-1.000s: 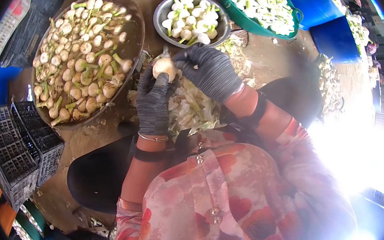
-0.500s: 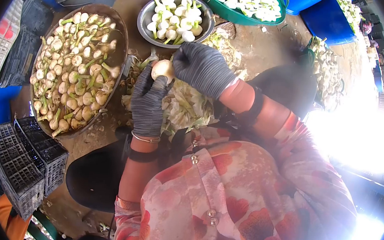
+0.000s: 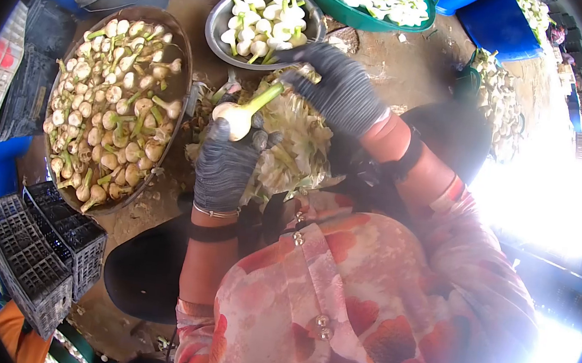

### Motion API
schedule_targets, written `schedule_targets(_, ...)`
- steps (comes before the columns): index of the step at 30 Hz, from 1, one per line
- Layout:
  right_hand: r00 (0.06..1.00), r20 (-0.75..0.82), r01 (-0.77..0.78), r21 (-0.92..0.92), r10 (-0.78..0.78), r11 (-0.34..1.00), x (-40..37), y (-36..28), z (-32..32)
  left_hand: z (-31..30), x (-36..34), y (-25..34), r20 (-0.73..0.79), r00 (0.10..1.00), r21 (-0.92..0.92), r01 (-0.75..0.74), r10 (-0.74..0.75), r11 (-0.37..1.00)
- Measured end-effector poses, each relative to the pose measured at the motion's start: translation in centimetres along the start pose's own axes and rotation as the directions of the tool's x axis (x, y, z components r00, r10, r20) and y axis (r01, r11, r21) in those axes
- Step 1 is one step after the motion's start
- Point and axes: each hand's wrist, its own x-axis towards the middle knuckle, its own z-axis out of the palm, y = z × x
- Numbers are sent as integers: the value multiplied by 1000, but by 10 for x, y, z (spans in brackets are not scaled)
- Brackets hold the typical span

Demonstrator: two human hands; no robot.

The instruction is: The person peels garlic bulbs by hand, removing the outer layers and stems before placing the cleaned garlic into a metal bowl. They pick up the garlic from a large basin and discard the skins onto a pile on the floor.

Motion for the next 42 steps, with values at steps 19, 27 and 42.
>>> schedule_targets(19, 817, 447, -369, -80, 364, 926, -11, -20, 16, 9, -1, -4, 219, 975, 769, -192, 30, 609)
schedule_targets(27, 818, 539, -305, 107, 203, 946, -17, -17, 7, 4, -6, 0, 299, 923, 900, -357, 243, 248)
schedule_targets(42, 715, 689, -536, 435, 116, 723, -26, 14, 44, -4, 4, -15, -103, 994, 201, 2, 20, 980)
